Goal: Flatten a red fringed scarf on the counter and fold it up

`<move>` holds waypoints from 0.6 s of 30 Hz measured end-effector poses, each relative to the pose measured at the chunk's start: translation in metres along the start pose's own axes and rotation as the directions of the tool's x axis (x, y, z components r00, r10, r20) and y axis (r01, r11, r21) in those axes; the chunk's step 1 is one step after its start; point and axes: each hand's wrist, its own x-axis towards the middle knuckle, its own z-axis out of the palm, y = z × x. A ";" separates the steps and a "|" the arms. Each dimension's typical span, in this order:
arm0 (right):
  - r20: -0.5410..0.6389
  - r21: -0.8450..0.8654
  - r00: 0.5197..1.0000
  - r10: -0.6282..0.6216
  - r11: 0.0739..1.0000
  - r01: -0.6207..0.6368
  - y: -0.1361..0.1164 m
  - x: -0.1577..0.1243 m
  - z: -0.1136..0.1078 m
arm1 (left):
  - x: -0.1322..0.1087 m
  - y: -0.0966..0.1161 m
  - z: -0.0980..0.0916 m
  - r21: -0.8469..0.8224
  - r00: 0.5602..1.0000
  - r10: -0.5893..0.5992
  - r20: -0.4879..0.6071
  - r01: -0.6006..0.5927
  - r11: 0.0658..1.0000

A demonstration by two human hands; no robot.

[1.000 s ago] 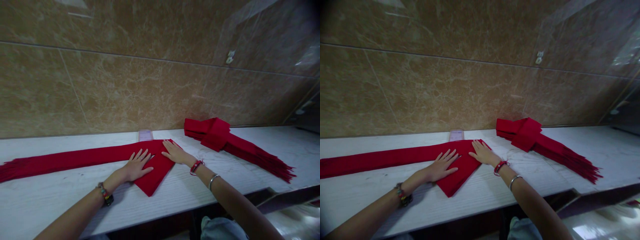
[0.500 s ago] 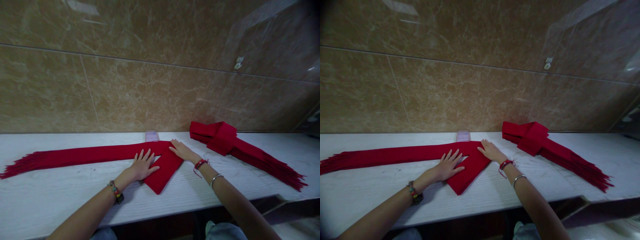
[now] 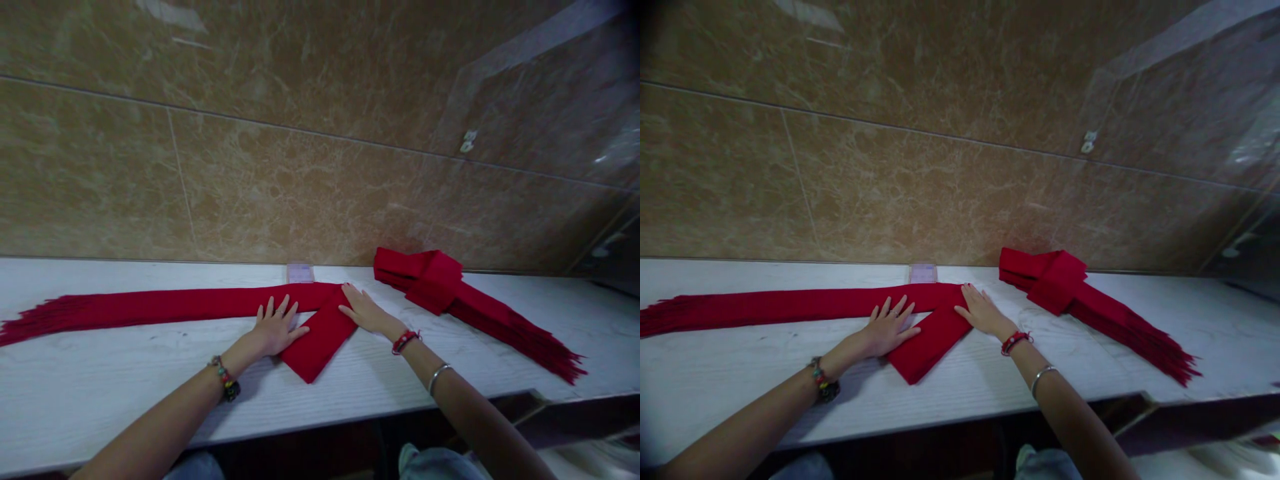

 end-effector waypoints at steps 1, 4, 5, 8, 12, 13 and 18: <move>-0.021 0.002 1.000 -0.012 1.000 0.012 -0.006 -0.002 -0.003 | 0.000 -0.001 0.000 0.002 1.000 -0.021 -0.008 0.021 1.000; -0.026 0.011 0.990 -0.138 0.990 0.138 -0.029 -0.011 -0.009 | 0.000 -0.004 0.002 0.007 0.998 -0.058 -0.024 0.058 0.998; 0.002 0.018 0.985 -0.174 0.985 0.174 -0.035 -0.014 -0.009 | 0.000 -0.005 0.003 0.010 0.998 -0.061 -0.026 0.061 0.998; 0.104 0.033 0.977 -0.186 0.982 0.183 -0.047 -0.020 -0.006 | 0.000 -0.005 0.004 0.015 0.998 -0.066 -0.012 0.066 0.998; 0.145 0.039 0.981 -0.128 0.992 0.123 -0.049 -0.019 -0.007 | -0.002 -0.008 0.001 -0.009 0.998 -0.063 -0.002 0.063 0.998; 0.143 0.053 0.982 -0.122 0.992 0.115 -0.052 -0.017 -0.009 | -0.002 -0.013 -0.001 -0.011 0.997 -0.074 -0.011 0.073 0.997; 0.137 0.204 0.945 -0.295 0.943 0.265 -0.089 -0.012 -0.016 | -0.019 -0.072 -0.011 0.062 0.986 -0.146 -0.083 0.152 0.986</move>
